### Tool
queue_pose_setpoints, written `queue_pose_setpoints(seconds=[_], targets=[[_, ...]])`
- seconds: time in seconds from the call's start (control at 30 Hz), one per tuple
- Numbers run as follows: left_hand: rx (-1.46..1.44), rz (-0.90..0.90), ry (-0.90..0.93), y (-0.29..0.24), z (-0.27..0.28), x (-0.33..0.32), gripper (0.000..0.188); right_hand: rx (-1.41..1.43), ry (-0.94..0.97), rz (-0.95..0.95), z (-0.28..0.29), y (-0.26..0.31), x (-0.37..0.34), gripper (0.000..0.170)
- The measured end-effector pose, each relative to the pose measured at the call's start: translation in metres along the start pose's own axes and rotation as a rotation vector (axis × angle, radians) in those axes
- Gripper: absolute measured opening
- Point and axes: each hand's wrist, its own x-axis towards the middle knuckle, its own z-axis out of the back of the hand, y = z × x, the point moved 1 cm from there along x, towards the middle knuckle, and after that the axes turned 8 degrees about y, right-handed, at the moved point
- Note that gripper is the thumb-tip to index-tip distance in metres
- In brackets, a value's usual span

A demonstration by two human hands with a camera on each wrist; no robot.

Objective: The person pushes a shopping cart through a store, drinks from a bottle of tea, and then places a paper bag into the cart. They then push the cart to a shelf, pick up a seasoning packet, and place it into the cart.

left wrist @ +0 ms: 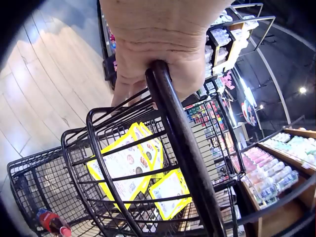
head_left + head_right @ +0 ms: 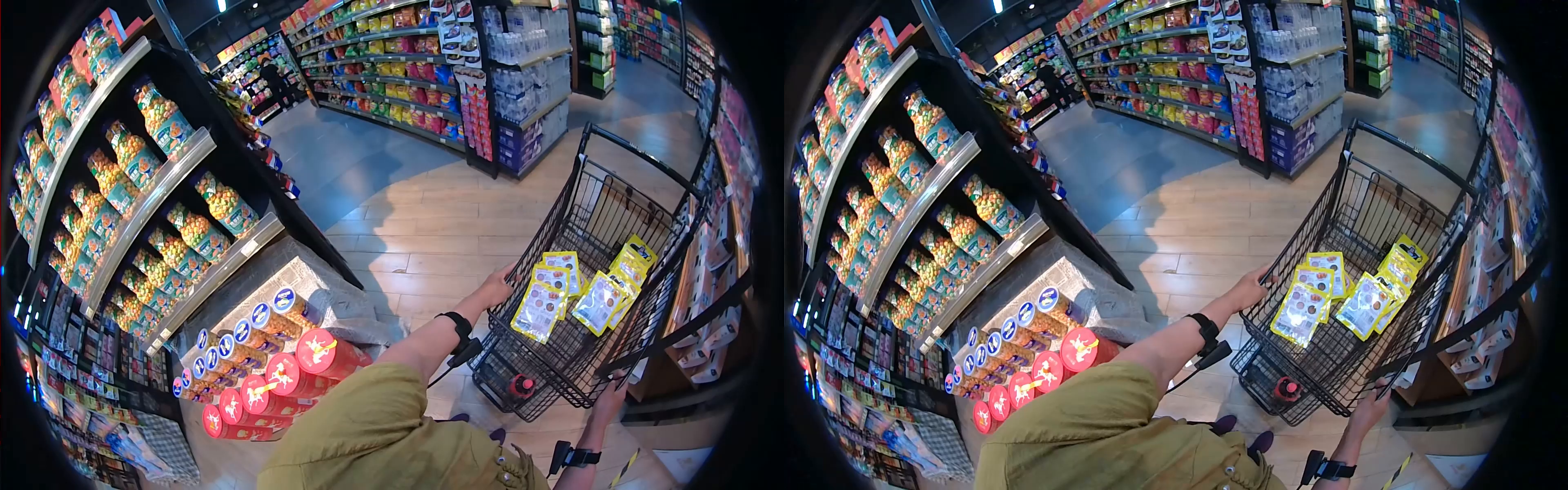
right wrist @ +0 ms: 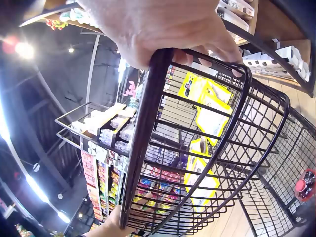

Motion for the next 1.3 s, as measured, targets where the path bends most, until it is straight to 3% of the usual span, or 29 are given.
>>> queue_pose_setpoints(seconds=[0.1, 0.13, 0.37, 0.43, 0.7, 0.77, 0.97, 1.07, 1.3], targets=[[0.02, 0.006, -0.001, -0.006, 0.001, 0.002, 0.079, -0.04, -0.043, 0.136, -0.005, -0.005, 0.006, 0.026], [-0.008, 0.032, 0.003, -0.006, 0.0, 0.001, 0.079, 0.01, -0.007, 0.032, -0.003, 0.0, 0.005, 0.026], [-0.042, 0.115, -0.022, -0.006, -0.004, 0.003, 0.078, -0.008, -0.008, 0.034, -0.001, 0.007, 0.007, 0.031], [-0.029, 0.039, -0.008, -0.007, -0.004, 0.004, 0.078, 0.003, 0.006, 0.018, -0.001, 0.005, 0.009, 0.031], [-0.048, 0.059, -0.037, -0.013, -0.004, 0.001, 0.079, -0.014, -0.027, 0.131, -0.005, 0.001, 0.02, 0.027], [-0.102, 0.12, -0.056, -0.021, -0.004, -0.003, 0.073, -0.037, 0.01, 0.056, -0.005, 0.009, 0.02, 0.027], [-0.135, 0.064, -0.045, 0.0, -0.002, 0.002, 0.079, 0.014, 0.022, 0.114, -0.006, -0.021, 0.04, 0.027], [-0.074, 0.045, -0.054, 0.009, 0.002, 0.008, 0.078, 0.068, 0.066, 0.045, -0.009, 0.01, 0.03, 0.031], [-0.055, 0.06, -0.089, 0.005, 0.009, 0.001, 0.076, 0.061, 0.091, 0.08, -0.017, 0.012, 0.035, 0.031]])
